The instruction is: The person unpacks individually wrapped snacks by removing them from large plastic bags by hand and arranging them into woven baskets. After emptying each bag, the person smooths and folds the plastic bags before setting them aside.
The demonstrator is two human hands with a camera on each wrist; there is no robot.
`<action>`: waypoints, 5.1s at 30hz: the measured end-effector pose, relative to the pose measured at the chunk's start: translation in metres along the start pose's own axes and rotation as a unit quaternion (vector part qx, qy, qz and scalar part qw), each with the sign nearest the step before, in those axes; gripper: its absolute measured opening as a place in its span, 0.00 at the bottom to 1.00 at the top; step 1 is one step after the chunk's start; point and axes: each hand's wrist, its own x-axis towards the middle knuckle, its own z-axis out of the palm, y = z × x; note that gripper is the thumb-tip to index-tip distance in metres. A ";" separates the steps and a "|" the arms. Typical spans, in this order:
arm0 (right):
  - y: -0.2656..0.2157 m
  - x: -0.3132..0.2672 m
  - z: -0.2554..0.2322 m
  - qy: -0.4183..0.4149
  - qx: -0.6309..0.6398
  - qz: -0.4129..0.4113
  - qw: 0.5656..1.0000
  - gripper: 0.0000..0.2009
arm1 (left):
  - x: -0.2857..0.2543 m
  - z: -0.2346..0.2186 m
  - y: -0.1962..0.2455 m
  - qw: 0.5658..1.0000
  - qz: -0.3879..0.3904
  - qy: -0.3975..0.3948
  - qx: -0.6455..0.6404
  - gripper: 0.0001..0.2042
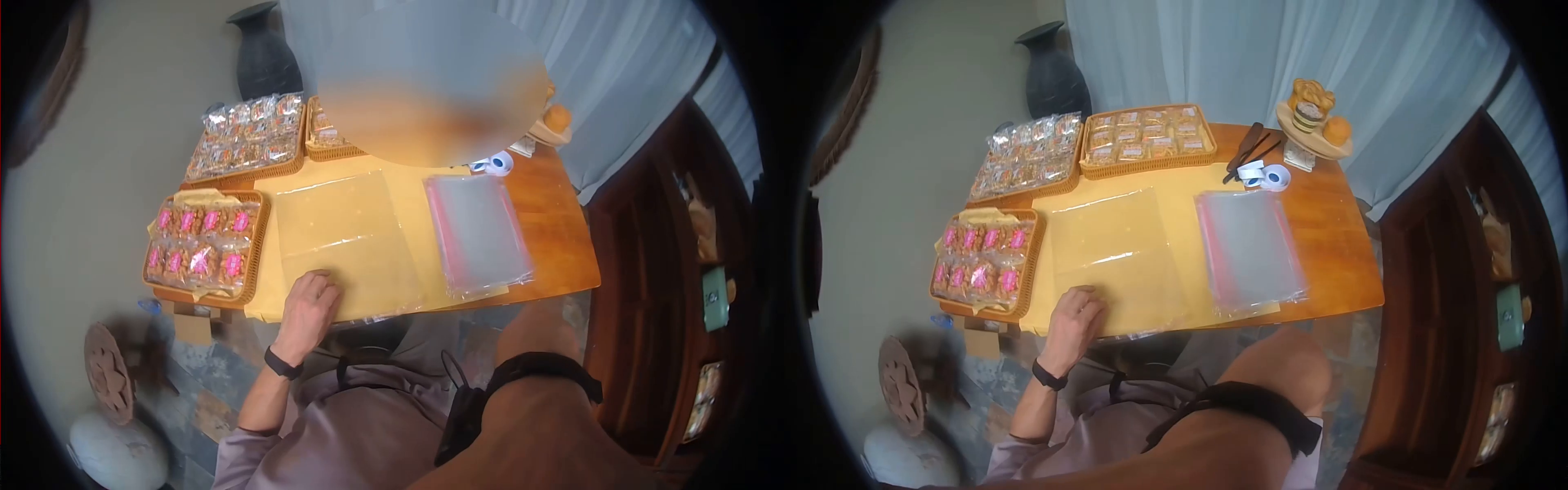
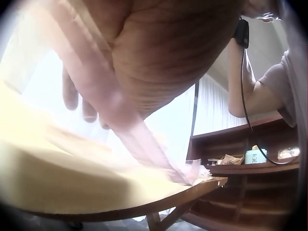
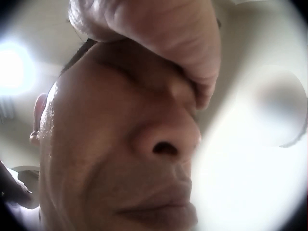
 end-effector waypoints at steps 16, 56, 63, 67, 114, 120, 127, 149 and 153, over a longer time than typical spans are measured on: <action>-0.029 -0.006 -0.045 0.165 0.076 -0.226 0.957 0.17 | -0.008 0.012 -0.010 0.998 -0.039 -0.035 -0.027 0.11; 0.183 -0.083 0.019 -0.315 -0.453 0.294 0.781 0.25 | -0.027 -0.069 -0.077 0.958 -0.201 0.191 0.076 0.10; 0.198 -0.128 0.014 -0.241 -0.453 0.306 0.802 0.19 | -0.043 -0.069 -0.142 0.882 -0.353 0.094 0.298 0.23; 0.199 -0.132 0.015 -0.192 -0.462 0.322 0.804 0.12 | -0.049 -0.074 -0.138 0.897 -0.348 0.096 0.254 0.26; 0.204 -0.136 0.016 -0.205 -0.466 0.324 0.797 0.13 | 0.004 0.080 0.018 0.964 -0.241 -0.109 0.039 0.30; 0.202 -0.138 0.011 -0.208 -0.482 0.284 0.802 0.11 | 0.002 0.071 0.011 0.966 -0.245 0.048 0.074 0.36; 0.195 -0.123 0.015 -0.199 -0.477 0.300 0.802 0.13 | 0.026 0.079 -0.008 0.966 -0.238 -0.068 0.070 0.40; 0.193 -0.125 0.013 -0.190 -0.455 0.270 0.827 0.16 | 0.070 0.040 -0.029 0.909 -0.292 -0.268 0.127 0.64; 0.194 -0.127 0.011 -0.188 -0.461 0.268 0.825 0.16 | 0.067 0.053 -0.037 0.927 -0.245 -0.231 0.164 0.68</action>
